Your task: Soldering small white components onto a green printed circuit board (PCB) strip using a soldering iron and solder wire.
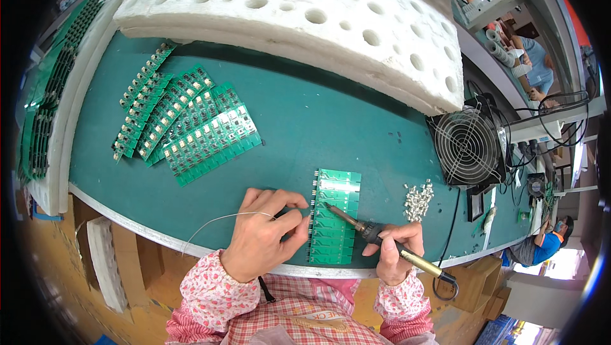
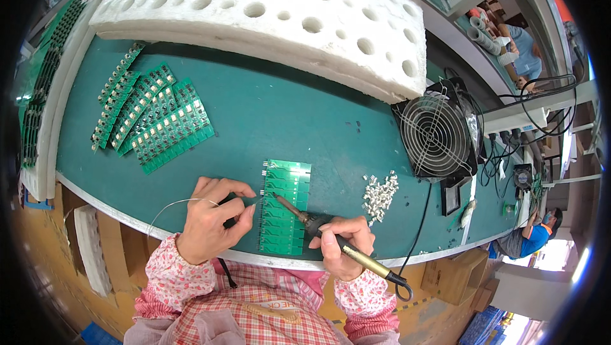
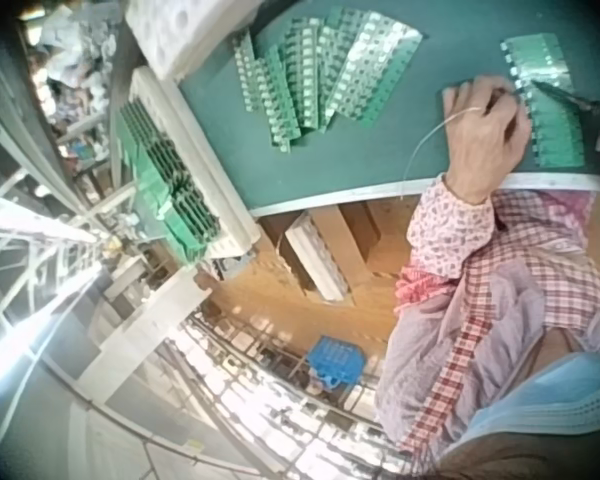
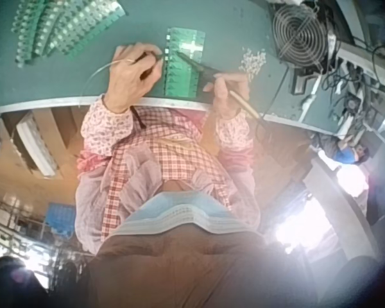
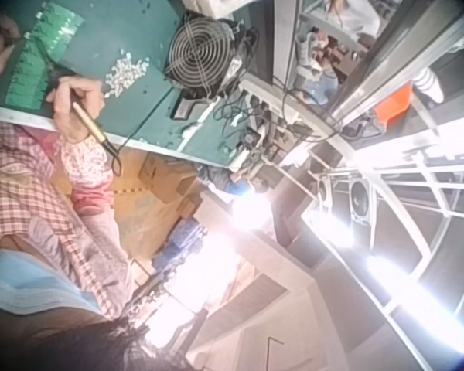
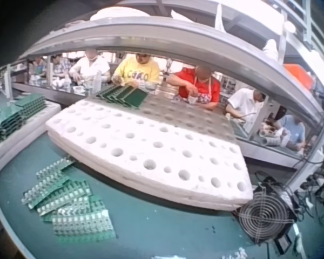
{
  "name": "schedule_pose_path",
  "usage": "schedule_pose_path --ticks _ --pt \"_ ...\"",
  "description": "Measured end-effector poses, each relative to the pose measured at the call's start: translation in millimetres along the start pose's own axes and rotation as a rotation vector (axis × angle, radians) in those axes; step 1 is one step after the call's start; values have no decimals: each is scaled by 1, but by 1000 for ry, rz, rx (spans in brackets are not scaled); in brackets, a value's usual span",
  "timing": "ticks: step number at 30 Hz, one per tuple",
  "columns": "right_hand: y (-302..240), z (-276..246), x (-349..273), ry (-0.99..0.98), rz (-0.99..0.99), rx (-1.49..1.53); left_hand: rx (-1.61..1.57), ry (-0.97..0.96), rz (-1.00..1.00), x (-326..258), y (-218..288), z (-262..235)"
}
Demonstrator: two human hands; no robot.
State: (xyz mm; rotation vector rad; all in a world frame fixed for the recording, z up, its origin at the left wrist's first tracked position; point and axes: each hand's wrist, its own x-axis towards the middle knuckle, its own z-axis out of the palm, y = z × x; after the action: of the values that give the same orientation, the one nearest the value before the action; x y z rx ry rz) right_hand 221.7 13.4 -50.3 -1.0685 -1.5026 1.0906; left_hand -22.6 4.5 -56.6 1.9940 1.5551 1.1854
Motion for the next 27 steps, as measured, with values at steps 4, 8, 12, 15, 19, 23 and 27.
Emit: schedule_pose_path --ticks 4,8,12,15,19,23,27 --pt "0 0 3 -44 -44 -10 3 -22 12 0 0 -1" --pt "1 1 5 -68 -69 -16 10 -22 10 1 1 0" --pt "3 1 4 -78 -46 -20 20 -47 11 1 1 -1" --pt "4 1 4 -88 -50 -48 31 -58 10 1 0 -1" --pt "3 1 3 -102 -39 -61 50 -64 10 0 -1 0" --pt "1 2 4 -101 -43 -55 48 -62 5 0 -1 1" --pt "-1 1 4 -119 -69 -98 52 -59 7 0 0 0"
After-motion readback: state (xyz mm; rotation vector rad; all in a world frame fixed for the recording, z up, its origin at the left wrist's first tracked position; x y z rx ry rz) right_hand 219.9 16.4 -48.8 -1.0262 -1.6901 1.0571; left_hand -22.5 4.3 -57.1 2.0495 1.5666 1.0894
